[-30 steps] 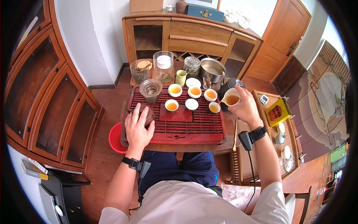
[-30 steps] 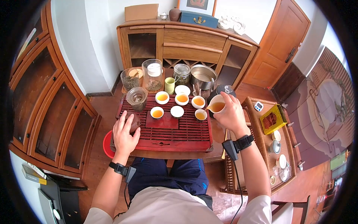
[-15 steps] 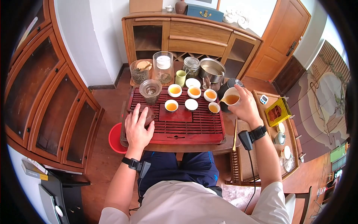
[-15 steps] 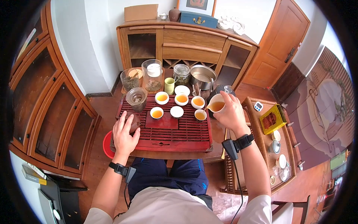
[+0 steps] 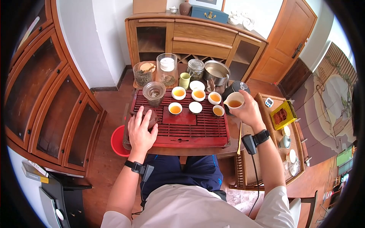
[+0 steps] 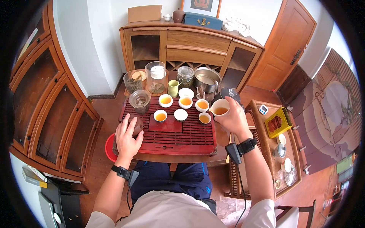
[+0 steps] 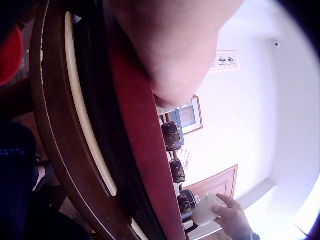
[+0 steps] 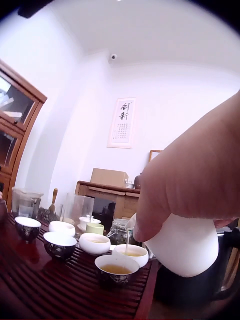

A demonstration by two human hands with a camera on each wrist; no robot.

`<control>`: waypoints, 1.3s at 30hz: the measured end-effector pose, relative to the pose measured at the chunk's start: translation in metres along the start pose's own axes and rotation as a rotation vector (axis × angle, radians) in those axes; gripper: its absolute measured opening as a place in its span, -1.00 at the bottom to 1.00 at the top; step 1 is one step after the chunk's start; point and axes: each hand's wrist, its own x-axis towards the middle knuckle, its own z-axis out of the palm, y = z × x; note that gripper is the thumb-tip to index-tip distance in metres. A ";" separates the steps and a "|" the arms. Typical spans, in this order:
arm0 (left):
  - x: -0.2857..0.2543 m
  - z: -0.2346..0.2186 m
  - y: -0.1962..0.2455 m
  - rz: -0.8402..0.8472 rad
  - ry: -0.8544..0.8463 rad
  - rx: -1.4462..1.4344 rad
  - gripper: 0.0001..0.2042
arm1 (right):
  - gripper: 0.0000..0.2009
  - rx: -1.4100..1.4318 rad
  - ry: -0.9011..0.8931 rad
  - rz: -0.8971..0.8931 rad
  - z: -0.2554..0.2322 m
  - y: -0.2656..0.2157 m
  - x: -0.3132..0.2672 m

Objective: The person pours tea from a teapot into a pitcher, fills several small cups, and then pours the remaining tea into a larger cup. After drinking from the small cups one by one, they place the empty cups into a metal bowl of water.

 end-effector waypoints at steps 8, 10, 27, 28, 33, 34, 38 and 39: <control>-0.001 0.001 -0.001 0.005 0.001 -0.014 -0.40 | -0.17 0.686 -0.016 0.249 0.010 -0.018 0.013; 0.000 0.000 -0.001 0.002 0.001 -0.007 -0.39 | -0.17 0.623 -0.004 0.184 0.009 -0.038 0.018; 0.001 -0.002 0.002 -0.002 -0.001 -0.002 -0.41 | -0.20 0.119 -0.112 -0.144 0.042 -0.060 0.030; 0.001 -0.002 0.002 -0.001 0.000 -0.003 -0.41 | -0.20 0.118 -0.113 -0.144 0.044 -0.059 0.031; 0.001 -0.003 0.002 0.000 0.002 -0.001 -0.41 | -0.20 0.031 -0.077 -0.242 0.049 -0.059 0.031; 0.002 -0.003 0.002 -0.004 -0.001 -0.003 -0.41 | -0.20 0.031 -0.078 -0.242 0.050 -0.058 0.031; 0.001 -0.003 0.003 -0.001 0.004 0.005 -0.41 | -0.17 0.002 -0.065 -0.261 0.051 -0.058 0.031; 0.001 -0.003 0.003 -0.002 0.001 0.006 -0.40 | -0.14 -0.005 -0.070 -0.253 0.051 -0.059 0.031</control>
